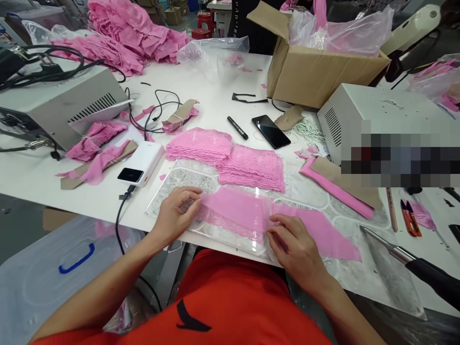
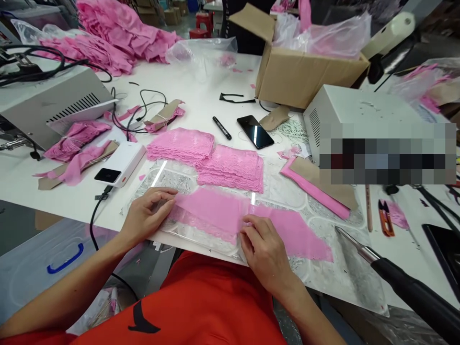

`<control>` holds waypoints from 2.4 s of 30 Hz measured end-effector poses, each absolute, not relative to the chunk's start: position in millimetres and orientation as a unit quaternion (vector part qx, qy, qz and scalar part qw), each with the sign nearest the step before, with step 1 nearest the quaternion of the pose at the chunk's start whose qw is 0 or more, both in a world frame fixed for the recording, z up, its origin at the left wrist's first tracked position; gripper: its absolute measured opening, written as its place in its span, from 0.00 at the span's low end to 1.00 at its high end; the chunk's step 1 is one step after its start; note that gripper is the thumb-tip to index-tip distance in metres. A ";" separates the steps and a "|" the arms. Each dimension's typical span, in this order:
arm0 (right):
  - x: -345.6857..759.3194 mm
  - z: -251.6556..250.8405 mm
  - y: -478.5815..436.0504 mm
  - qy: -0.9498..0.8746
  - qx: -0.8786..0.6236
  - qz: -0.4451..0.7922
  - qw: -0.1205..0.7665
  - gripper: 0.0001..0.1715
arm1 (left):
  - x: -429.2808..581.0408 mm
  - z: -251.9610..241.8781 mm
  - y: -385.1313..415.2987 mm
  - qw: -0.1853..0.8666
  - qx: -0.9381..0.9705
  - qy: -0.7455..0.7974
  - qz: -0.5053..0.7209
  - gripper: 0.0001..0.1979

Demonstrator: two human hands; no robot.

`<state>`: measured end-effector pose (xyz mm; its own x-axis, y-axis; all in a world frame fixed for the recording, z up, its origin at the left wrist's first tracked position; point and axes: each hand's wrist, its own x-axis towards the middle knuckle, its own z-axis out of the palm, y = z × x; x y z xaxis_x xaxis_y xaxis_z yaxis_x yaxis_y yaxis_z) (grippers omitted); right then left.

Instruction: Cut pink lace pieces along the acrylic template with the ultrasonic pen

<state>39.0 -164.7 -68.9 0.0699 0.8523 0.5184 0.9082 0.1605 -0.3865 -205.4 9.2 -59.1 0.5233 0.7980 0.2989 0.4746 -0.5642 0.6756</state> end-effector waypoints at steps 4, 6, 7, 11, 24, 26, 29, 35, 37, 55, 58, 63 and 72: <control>28.8 -63.3 -163.5 -0.693 -0.632 -0.031 0.344 0.08 | -216.1 -61.5 8.0 0.219 0.847 0.381 0.299 0.10; 23.9 -63.2 -163.7 -0.700 -0.625 -0.021 0.346 0.09 | -223.9 -65.0 6.8 0.185 0.864 0.369 0.289 0.09; 23.1 -63.8 -164.5 -0.700 -0.624 -0.015 0.348 0.09 | -227.7 -66.9 6.6 0.164 0.873 0.361 0.284 0.09; 37.6 -65.5 -173.9 -0.663 -0.653 -0.026 0.365 0.13 | -231.5 -68.7 8.9 0.083 0.890 0.327 0.306 0.04; 118.9 -81.0 -231.7 -0.566 -0.756 -0.167 0.281 0.09 | -46.0 -56.1 -0.7 0.111 0.984 -0.074 0.117 0.13; 122.5 -85.2 -238.2 -0.559 -0.763 -0.168 0.277 0.09 | -38.5 -62.3 -2.1 0.085 0.986 -0.099 0.109 0.13; 123.8 -89.8 -243.9 -0.544 -0.772 -0.168 0.281 0.09 | -44.9 -63.6 -2.4 0.036 0.987 -0.098 0.120 0.11; 126.2 -89.8 -250.0 -0.516 -0.784 -0.176 0.297 0.07 | -60.1 -48.8 -13.8 -0.003 0.982 -0.081 0.171 0.14; 128.1 -88.0 -253.0 -0.510 -0.784 -0.182 0.303 0.08 | -58.8 -49.3 -23.6 0.019 0.976 -0.108 0.189 0.12; 131.1 -84.4 -292.5 -0.463 -0.794 -0.158 0.362 0.11 | 2.3 -50.3 -37.2 0.134 0.955 -0.264 0.036 0.19; 129.3 -85.9 -294.3 -0.475 -0.789 -0.150 0.359 0.13 | 27.3 -58.8 -50.1 0.126 0.953 -0.277 0.006 0.20; 128.6 -91.0 -296.2 -0.484 -0.792 -0.144 0.342 0.14 | 44.8 -67.6 -56.1 0.127 0.953 -0.274 -0.021 0.21; 128.8 -93.7 -295.8 -0.470 -0.793 -0.145 0.360 0.13 | 73.3 -59.0 -68.9 0.230 0.949 -0.208 0.059 0.12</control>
